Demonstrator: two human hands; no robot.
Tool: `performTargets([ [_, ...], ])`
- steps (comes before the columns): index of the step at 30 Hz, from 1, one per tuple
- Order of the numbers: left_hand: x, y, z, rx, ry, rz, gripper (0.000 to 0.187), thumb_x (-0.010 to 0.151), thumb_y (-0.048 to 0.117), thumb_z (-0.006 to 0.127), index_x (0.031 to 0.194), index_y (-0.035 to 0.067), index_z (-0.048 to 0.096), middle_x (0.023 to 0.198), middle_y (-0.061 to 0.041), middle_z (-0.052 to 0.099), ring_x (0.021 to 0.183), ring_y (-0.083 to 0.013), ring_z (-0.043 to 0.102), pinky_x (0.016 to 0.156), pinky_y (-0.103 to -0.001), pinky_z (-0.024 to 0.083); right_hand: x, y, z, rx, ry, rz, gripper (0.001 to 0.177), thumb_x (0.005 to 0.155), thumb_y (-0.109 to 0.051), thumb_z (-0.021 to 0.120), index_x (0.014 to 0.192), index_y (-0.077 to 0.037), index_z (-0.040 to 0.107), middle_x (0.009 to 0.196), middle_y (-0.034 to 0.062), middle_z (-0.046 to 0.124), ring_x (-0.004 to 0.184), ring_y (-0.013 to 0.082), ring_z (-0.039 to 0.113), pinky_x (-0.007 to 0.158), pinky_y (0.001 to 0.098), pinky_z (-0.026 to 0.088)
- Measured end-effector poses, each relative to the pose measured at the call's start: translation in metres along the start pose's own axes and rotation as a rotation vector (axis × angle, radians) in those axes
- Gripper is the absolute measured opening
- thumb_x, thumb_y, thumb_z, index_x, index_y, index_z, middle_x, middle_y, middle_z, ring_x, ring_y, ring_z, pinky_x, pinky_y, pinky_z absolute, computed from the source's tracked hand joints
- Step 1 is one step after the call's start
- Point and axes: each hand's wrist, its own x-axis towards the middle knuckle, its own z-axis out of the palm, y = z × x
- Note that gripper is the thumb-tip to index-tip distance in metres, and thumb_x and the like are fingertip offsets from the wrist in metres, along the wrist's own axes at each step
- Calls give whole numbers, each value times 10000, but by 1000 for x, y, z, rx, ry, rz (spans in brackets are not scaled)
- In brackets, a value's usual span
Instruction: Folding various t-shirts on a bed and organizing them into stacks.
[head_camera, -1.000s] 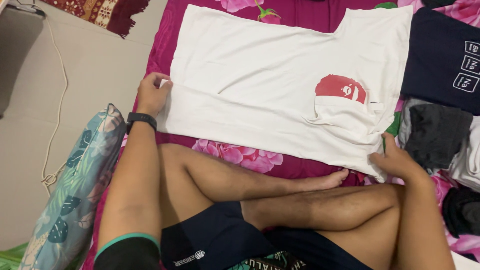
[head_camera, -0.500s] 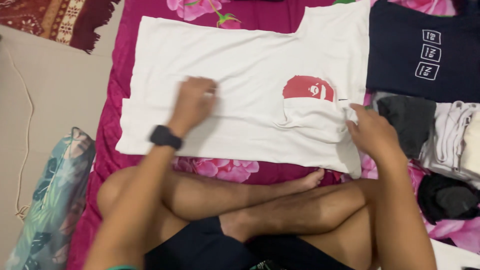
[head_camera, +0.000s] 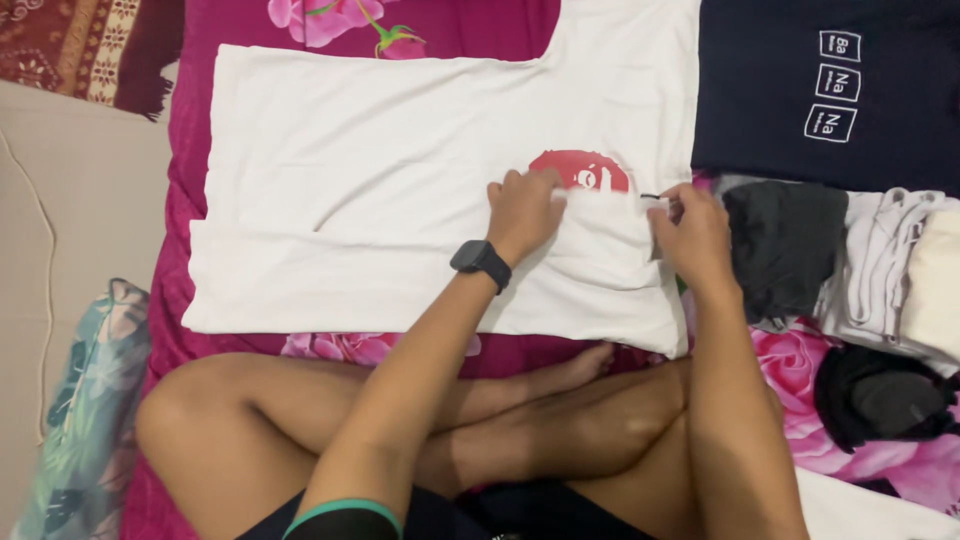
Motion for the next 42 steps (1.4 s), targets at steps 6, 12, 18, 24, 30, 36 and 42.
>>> performTargets([
  [6,2,5,-23,-193,130,158,204,878,159,721,1064,92,669,1069,-150,681,1001,-359,589,850,-464,491,4,-12,-15,-16,203,-39,258,921,-153,804,1088,2,683,863,175,640,788,309,630,713,420,501],
  [12,-3,-1,-17,-340,95,165,197,887,147,722,1022,37,630,976,-142,696,889,-316,645,805,-400,523,2,-26,-16,605,-52,507,143,1085,-167,576,1174,-54,578,835,146,647,748,292,692,612,418,539],
  [18,-21,5,-34,-797,-66,-141,194,886,159,683,979,16,592,836,-98,707,778,-211,704,726,-340,551,1,-11,-2,910,-62,25,122,1109,-112,548,1129,7,537,1064,96,727,1031,159,722,959,295,595],
  [24,-25,1,-38,-618,125,77,203,877,175,745,990,28,662,907,-62,734,827,-173,677,787,-324,543,-7,-12,-13,670,-58,176,117,1039,-106,597,1072,6,605,1007,109,742,944,153,727,855,276,578],
  [30,-57,0,-42,-493,-63,119,222,865,209,751,1006,49,690,884,-83,723,763,-197,648,742,-328,529,-29,17,-50,226,-338,188,184,998,-153,619,983,23,673,899,138,765,826,178,690,766,316,541],
  [36,-96,-2,-16,-358,-78,302,245,845,199,802,1044,102,698,1092,-164,624,1036,-309,582,909,-394,476,-31,44,-35,310,-650,235,324,904,-197,637,1199,-66,608,878,109,717,772,163,651,691,349,545],
  [42,-96,5,0,-504,237,-26,405,847,49,715,1237,102,617,1257,-182,445,1123,-337,538,927,-395,491,-27,10,-23,50,-459,225,583,877,-212,748,1325,-45,416,881,188,708,821,284,699,761,410,547],
])
